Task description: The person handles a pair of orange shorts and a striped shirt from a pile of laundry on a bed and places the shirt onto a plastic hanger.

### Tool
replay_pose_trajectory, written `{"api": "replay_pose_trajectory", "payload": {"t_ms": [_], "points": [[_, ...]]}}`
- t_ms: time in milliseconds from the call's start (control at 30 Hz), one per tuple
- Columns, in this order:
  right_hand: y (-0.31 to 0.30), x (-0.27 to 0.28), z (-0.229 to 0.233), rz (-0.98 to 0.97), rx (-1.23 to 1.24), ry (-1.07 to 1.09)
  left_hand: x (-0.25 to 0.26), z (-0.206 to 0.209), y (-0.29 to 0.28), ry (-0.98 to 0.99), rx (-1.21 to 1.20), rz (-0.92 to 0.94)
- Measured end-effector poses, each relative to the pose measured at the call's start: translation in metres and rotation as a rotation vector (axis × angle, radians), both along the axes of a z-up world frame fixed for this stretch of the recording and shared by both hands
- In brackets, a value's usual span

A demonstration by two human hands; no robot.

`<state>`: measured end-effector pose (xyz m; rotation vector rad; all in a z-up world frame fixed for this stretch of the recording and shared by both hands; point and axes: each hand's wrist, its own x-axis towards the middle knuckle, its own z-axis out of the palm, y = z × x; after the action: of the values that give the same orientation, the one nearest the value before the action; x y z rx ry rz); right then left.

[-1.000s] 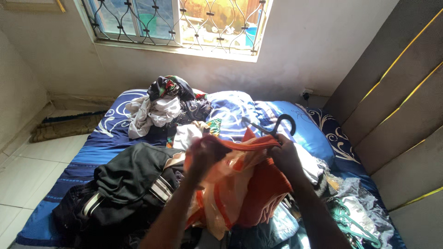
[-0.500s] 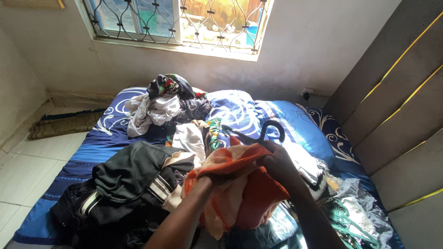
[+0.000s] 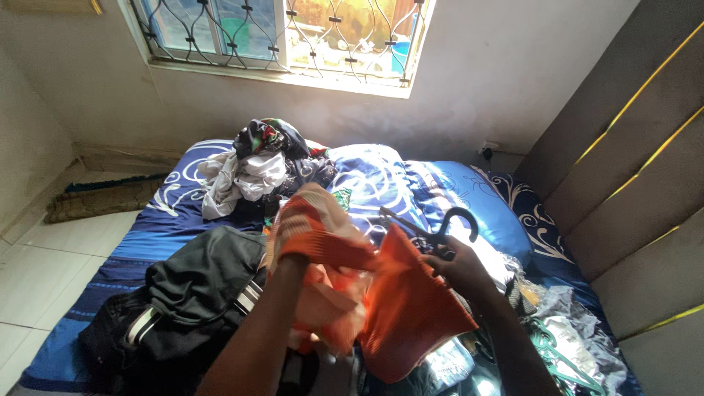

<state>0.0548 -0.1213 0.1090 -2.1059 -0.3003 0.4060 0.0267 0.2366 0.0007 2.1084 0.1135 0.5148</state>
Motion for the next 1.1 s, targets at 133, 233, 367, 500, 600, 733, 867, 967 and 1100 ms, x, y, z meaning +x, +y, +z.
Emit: {"api": "replay_pose_trajectory", "payload": {"t_ms": [133,233,367,500,600,733,867,967,1100], "points": [[-0.013,0.012,-0.008,-0.080,-0.021,0.009,-0.006,0.013,0.023,0.019,0.026,0.020],[-0.012,0.016,-0.009,-0.115,-0.018,0.055,-0.004,0.021,0.028,0.020,0.034,0.019],[-0.006,0.015,-0.010,-0.110,-0.081,0.041,-0.002,0.024,0.018,0.015,0.034,0.009],[-0.005,0.018,-0.018,-0.072,-0.040,0.009,-0.004,0.025,0.009,0.008,0.031,0.042],[-0.008,0.019,-0.027,-0.091,-0.030,0.037,0.001,0.031,0.011,0.013,0.042,0.054],[-0.003,0.023,-0.041,-0.048,0.030,0.000,-0.005,0.037,0.013,0.035,0.044,0.053],[-0.011,0.022,-0.050,-0.040,-0.029,-0.005,-0.006,0.031,0.002,0.062,0.038,0.035],[-0.016,0.024,-0.050,-0.052,-0.028,-0.022,-0.005,0.036,0.009,0.061,0.038,0.029],[-0.019,0.023,-0.049,-0.060,-0.041,0.004,0.000,0.044,0.016,0.037,0.027,-0.023]]}}
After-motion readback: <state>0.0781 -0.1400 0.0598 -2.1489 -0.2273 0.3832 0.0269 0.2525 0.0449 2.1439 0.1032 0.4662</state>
